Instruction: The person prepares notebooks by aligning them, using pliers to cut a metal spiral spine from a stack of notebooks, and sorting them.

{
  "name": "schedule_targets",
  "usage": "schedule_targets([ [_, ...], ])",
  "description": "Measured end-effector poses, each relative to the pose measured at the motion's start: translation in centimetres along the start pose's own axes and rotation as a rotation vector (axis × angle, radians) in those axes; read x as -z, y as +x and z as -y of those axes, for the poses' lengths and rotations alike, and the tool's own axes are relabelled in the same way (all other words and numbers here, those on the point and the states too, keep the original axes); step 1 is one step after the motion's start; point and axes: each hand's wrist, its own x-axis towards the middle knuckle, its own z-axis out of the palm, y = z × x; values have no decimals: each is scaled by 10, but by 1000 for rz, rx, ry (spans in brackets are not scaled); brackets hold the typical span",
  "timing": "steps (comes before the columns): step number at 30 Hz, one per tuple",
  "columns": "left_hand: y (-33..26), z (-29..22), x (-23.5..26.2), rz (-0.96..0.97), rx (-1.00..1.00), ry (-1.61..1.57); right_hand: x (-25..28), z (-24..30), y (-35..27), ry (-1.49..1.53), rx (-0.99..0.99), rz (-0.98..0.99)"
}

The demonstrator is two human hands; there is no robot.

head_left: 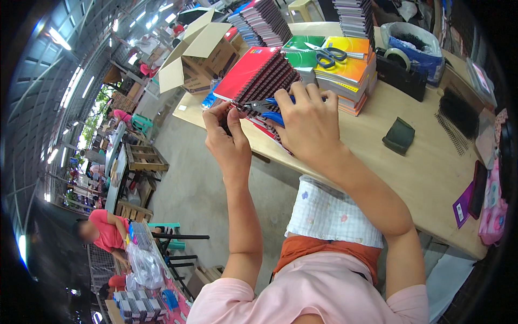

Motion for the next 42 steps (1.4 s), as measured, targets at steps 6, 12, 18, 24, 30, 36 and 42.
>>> schedule_targets([
  [6,-1,0,0,-13,-46,8,-3,-1,8,57,-31,195],
  [12,-2,3,0,-31,-39,2,6,-5,3,78,5,63],
  [18,-2,-4,-3,-24,-51,9,8,0,9,15,43,-49],
  [24,-4,-1,0,-25,-72,18,4,2,13,41,28,144],
  [30,-4,3,0,-71,382,-698,17,-20,5,246,-63,4],
  [36,-69,-27,-41,551,1027,-1564,56,-114,-88,1495,-664,-221],
  [42,-79,-53,-228,1175,1770,-1687,115,-185,-195,1674,-932,-687],
])
